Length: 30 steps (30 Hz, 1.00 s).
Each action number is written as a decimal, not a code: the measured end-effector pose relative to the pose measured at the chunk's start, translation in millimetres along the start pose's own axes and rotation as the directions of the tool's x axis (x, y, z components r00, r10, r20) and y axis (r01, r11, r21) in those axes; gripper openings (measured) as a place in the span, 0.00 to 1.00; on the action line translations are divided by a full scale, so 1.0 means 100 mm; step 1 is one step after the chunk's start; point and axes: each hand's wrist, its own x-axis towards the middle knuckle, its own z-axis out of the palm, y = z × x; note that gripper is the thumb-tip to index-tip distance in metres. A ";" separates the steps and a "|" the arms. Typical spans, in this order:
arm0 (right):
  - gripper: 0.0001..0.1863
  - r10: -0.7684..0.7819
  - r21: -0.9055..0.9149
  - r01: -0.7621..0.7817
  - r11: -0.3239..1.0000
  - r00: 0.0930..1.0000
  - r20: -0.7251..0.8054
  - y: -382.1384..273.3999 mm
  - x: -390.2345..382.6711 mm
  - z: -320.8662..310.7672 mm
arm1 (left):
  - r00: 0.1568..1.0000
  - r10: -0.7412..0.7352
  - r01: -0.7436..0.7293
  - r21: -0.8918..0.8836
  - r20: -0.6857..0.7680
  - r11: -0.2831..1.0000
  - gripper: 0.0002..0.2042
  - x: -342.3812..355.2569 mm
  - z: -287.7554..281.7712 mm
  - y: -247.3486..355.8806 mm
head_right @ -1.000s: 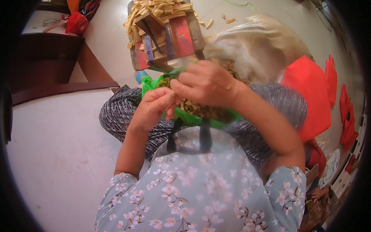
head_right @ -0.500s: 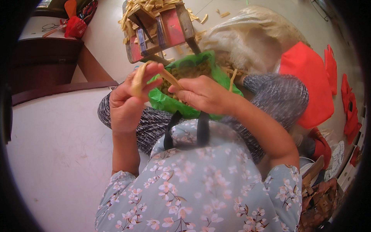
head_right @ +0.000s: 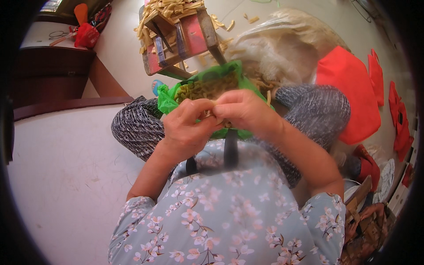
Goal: The person ties individual sticks of dried bean curd into knots by hand and places the finished knots into a green bag.
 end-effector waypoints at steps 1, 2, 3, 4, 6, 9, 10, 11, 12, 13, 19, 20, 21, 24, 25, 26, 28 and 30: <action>0.06 -0.027 0.159 0.030 0.987 0.999 -0.024 0.03 -0.02 0.03 | 0.995 0.041 -0.037 0.046 -0.094 0.998 0.08 0.01 0.06 -0.01; 0.05 -0.048 0.269 0.046 0.962 0.999 0.002 0.06 -0.02 0.02 | 0.980 0.084 -0.068 0.098 -0.180 0.993 0.08 0.03 0.13 -0.03; 0.04 -0.070 0.375 0.055 0.925 0.997 0.026 0.08 -0.04 0.01 | 0.956 0.130 -0.092 0.154 -0.262 0.984 0.08 0.04 0.17 -0.02; 0.04 -0.095 0.431 0.042 0.901 0.990 0.102 0.10 -0.07 -0.08 | 0.960 0.064 -0.031 0.123 -0.272 0.992 0.08 0.03 0.17 0.01; 0.04 -0.120 0.452 0.023 0.892 0.975 0.187 0.11 -0.08 -0.13 | 0.955 -0.069 0.089 0.058 -0.289 0.994 0.08 0.07 0.15 0.08; 0.05 -0.073 0.324 -0.006 0.946 0.971 0.229 0.10 -0.08 -0.15 | 0.925 -0.079 0.123 0.097 -0.372 0.988 0.06 0.03 0.10 0.12; 0.04 -0.027 0.264 -0.034 0.964 0.975 0.223 0.06 -0.07 -0.14 | 0.919 -0.059 0.124 0.144 -0.389 0.982 0.06 0.01 0.09 0.14; 0.04 0.012 0.191 -0.054 0.980 0.977 0.214 -0.05 -0.06 -0.10 | 0.907 -0.056 0.138 0.168 -0.418 0.976 0.06 0.03 0.05 0.17; 0.04 0.049 0.119 -0.074 0.990 0.978 0.201 -0.13 -0.05 -0.07 | 0.918 -0.066 0.143 0.170 -0.391 0.975 0.06 0.02 0.01 0.18; 0.05 0.049 0.096 -0.071 0.993 0.975 0.216 -0.17 -0.04 -0.07 | 0.929 -0.075 0.146 0.171 -0.363 0.974 0.06 -0.01 -0.03 0.18; 0.09 -0.019 0.067 0.010 0.998 0.992 0.128 0.02 -0.07 -0.15 | 0.904 -0.110 0.123 0.006 -0.413 0.992 0.05 -0.13 0.16 0.22; 0.09 -0.039 0.088 0.029 0.996 0.992 0.120 0.04 -0.10 -0.12 | 0.917 -0.120 0.125 -0.012 -0.380 0.992 0.06 -0.11 0.13 0.24; 0.09 -0.041 0.079 0.033 0.996 0.993 0.106 0.05 -0.12 -0.13 | 0.930 -0.128 0.125 -0.031 -0.345 0.992 0.06 -0.08 0.09 0.25; 0.12 -0.029 -0.059 0.031 0.998 0.999 0.027 0.13 -0.10 -0.17 | 0.939 -0.181 0.148 -0.130 -0.294 0.980 0.07 -0.04 0.08 0.22; 0.13 -0.024 -0.124 0.023 0.992 1.000 -0.006 0.16 -0.10 -0.18 | 0.937 -0.203 0.159 -0.170 -0.285 0.973 0.07 -0.03 0.08 0.21; 0.16 -0.082 -0.167 0.075 0.983 0.996 -0.036 0.17 -0.10 -0.13 | 0.935 -0.190 0.147 -0.160 -0.298 0.976 0.08 -0.05 0.09 0.21; 0.22 -0.197 -0.259 0.169 0.951 0.977 -0.085 0.19 -0.09 0.00 | 0.930 -0.165 0.125 -0.138 -0.328 0.982 0.08 -0.14 0.05 0.23; 0.26 -0.197 -0.248 0.189 0.950 0.980 -0.010 0.20 -0.10 -0.03 | 0.945 -0.098 0.100 -0.009 -0.313 0.995 0.08 -0.15 0.01 0.30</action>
